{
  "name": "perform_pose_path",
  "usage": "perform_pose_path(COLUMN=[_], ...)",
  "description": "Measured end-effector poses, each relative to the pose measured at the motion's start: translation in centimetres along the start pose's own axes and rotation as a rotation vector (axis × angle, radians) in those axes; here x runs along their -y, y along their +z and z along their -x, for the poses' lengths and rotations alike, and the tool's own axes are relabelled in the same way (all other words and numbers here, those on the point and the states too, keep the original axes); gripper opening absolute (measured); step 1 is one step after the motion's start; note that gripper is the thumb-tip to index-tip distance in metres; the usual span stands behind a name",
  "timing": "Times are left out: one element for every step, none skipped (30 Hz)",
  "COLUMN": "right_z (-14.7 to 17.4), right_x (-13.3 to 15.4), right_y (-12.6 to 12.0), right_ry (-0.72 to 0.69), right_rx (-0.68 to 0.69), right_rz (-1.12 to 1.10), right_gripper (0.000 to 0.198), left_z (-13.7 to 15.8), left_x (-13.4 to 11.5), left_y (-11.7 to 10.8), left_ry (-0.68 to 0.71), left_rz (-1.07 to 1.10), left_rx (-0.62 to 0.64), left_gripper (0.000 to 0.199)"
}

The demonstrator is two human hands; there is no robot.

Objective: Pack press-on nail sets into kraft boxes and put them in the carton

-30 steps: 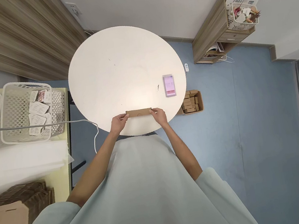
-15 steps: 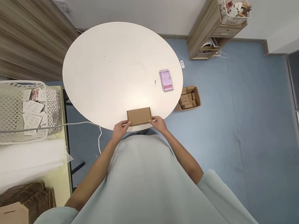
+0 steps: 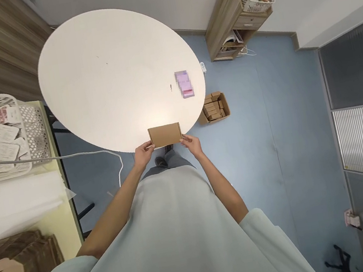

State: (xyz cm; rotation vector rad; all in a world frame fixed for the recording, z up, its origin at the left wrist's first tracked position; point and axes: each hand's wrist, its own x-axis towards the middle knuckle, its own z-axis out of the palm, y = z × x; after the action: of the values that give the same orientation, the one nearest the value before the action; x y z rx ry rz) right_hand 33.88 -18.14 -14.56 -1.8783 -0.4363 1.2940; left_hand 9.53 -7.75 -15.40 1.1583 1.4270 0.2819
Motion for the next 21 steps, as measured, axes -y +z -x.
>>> perform_pose_path(right_z=[0.8,1.5,2.1,2.6,3.0,3.2,3.3,3.1,2.8,2.2,1.5,0.7,-0.2,-1.3,-2.4,-3.5,-4.6,-5.8,-6.9,-8.0,-9.1], right_x=[0.0,0.0,0.0,-0.1,-0.1,-0.1,-0.2,-0.2,-0.1,0.0,0.1,0.2,0.5,0.7,1.1,1.4,1.8,2.2,2.6,3.1,3.5], right_y=[-1.0,-2.0,-3.1,-4.1,-5.1,-6.1,-7.1,-8.0,-9.0,-10.0,-11.1,-12.3,-13.7,-15.2,-16.8,-18.6,-20.5,-22.4,-24.3,-26.1,-28.0], right_ry=[0.006,0.014,0.026,0.039,0.055,0.070,0.081,0.088,0.087,0.078,0.063,0.042,0.022,0.003,-0.014,-0.029,-0.046,-0.067,-0.093,-0.124,-0.156], right_rx=[-0.022,-0.039,-0.046,-0.042,-0.028,-0.005,0.016,0.033,0.047,0.057,0.067,0.076,0.085,0.094,0.102,0.103,0.101,0.093,0.080,0.066,0.055], right_rz=[-0.001,-0.001,-0.001,-0.002,-0.003,-0.004,-0.013,-0.029,-0.047,-0.063,-0.072,-0.074,-0.070,-0.061,-0.052,-0.042,-0.028,-0.008,0.022,0.062,0.115], right_gripper=[0.064,0.064,0.064,0.063,0.062,0.061,0.061,0.062,0.063,0.065,0.067,0.069,0.069,0.068,0.067,0.066,0.064,0.062,0.061,0.059,0.056], left_z=[0.3,0.5,0.8,1.0,1.2,1.3,1.4,1.3,1.2,1.0,0.7,0.3,-0.1,-0.6,-1.1,-1.5,-2.0,-2.4,-2.8,-3.2,-3.5], left_x=[-0.3,-0.7,-1.1,-1.6,-2.1,-2.6,-3.2,-3.8,-4.4,-5.2,-5.9,-6.8,-7.8,-8.8,-9.9,-11.1,-12.4,-13.7,-15.1,-16.5,-17.8], left_y=[0.6,1.2,1.8,2.3,2.8,3.3,3.8,4.3,4.9,5.5,6.3,7.2,8.3,9.6,11.1,12.8,14.7,16.7,18.7,20.9,23.1], left_ry=[0.011,0.021,0.030,0.038,0.045,0.049,0.052,0.054,0.058,0.063,0.072,0.088,0.113,0.148,0.194,0.247,0.304,0.359,0.409,0.455,0.495], left_rz=[-0.001,-0.004,-0.010,-0.019,-0.030,-0.046,-0.066,-0.090,-0.117,-0.146,-0.175,-0.203,-0.229,-0.253,-0.274,-0.293,-0.310,-0.327,-0.346,-0.368,-0.396], left_rx=[0.026,0.055,0.086,0.116,0.143,0.165,0.185,0.203,0.219,0.232,0.238,0.232,0.209,0.176,0.139,0.106,0.085,0.078,0.086,0.105,0.131], left_gripper=[0.044,0.044,0.044,0.043,0.042,0.041,0.040,0.038,0.036,0.035,0.034,0.034,0.035,0.039,0.043,0.048,0.053,0.057,0.059,0.061,0.063])
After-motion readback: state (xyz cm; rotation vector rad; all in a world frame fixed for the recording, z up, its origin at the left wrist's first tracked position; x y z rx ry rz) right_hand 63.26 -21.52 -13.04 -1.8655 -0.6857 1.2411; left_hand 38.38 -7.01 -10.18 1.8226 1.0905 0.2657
